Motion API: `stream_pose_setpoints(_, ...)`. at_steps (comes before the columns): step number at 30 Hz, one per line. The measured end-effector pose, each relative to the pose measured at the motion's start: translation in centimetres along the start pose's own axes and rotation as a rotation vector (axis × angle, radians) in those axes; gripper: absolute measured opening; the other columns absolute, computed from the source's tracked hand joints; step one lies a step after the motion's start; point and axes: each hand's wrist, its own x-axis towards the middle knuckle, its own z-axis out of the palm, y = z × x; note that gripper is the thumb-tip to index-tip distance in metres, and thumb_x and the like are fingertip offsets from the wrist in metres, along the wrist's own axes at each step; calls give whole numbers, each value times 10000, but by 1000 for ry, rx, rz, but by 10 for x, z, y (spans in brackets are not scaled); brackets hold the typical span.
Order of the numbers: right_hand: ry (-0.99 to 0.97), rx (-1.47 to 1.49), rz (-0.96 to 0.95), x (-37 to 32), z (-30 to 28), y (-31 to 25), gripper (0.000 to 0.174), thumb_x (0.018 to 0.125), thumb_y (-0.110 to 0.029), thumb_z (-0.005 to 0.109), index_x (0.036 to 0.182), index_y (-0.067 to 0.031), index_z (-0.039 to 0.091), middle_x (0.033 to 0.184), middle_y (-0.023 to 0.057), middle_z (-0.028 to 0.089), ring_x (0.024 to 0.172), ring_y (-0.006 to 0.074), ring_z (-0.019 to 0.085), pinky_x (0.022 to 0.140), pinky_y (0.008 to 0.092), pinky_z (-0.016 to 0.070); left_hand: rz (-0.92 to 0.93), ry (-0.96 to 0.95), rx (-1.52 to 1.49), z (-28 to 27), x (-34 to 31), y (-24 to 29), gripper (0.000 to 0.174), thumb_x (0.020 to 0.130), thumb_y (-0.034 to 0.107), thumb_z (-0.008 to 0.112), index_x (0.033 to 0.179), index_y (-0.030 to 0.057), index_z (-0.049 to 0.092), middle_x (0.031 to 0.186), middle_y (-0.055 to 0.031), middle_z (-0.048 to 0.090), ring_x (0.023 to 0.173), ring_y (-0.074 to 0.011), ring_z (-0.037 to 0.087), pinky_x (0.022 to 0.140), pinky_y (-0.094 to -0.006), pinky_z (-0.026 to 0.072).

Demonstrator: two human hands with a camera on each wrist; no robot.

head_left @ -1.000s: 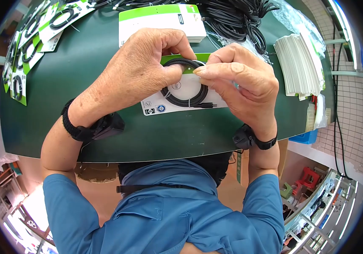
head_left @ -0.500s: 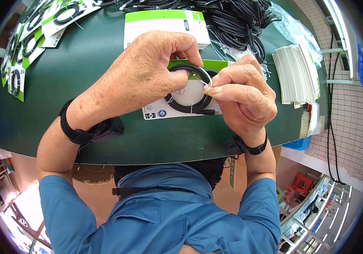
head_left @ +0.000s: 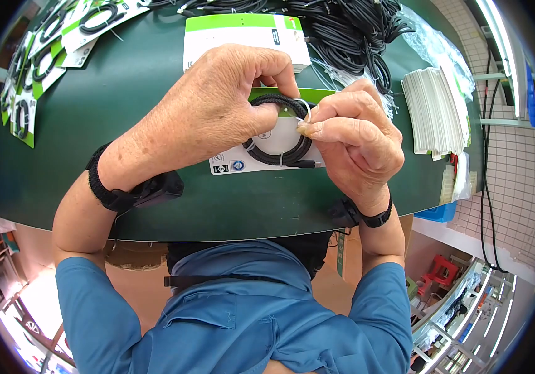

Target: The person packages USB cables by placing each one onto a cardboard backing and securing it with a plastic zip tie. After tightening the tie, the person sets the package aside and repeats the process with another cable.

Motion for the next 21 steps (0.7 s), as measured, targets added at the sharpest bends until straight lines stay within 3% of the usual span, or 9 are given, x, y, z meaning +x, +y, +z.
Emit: stream_pose_setpoints(21, -11, 2, -24, -2, 2, 4, 273, 753, 26, 873, 915, -124, 712, 853, 31, 706, 738, 167, 602, 634, 278, 469, -26, -29, -2, 1, 1, -2, 223, 772, -74, 576, 976, -54, 666, 941, -66, 705, 958, -136, 685, 895, -282, 561)
